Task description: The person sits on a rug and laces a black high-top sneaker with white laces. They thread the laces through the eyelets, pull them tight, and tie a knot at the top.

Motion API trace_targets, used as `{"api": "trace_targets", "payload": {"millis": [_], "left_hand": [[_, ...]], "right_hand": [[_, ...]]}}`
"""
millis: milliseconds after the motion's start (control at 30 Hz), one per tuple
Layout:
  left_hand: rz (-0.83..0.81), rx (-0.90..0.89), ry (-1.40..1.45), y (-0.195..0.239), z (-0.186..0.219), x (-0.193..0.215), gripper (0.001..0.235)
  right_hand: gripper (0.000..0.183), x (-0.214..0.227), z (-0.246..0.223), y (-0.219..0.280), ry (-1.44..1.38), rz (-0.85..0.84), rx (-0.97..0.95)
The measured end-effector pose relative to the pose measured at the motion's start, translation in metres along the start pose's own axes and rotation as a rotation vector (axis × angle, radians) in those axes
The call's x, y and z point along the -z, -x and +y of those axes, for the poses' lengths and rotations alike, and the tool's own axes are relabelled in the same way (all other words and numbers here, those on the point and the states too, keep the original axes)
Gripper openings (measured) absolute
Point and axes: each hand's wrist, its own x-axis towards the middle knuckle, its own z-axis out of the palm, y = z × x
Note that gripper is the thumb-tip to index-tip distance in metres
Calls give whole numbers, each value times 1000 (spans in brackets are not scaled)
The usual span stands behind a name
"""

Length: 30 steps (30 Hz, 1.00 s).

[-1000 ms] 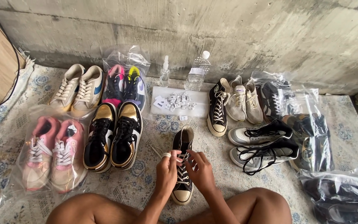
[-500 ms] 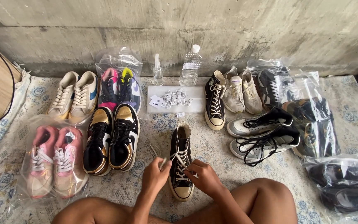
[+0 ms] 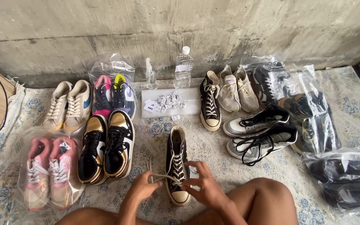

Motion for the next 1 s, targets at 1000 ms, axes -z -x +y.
{"api": "trace_targets", "payload": {"millis": [1000], "left_hand": [[-210,-882,375,22,-6,55,23]], "right_hand": [[28,-21,33,-29,-185,-60,-194]]}}
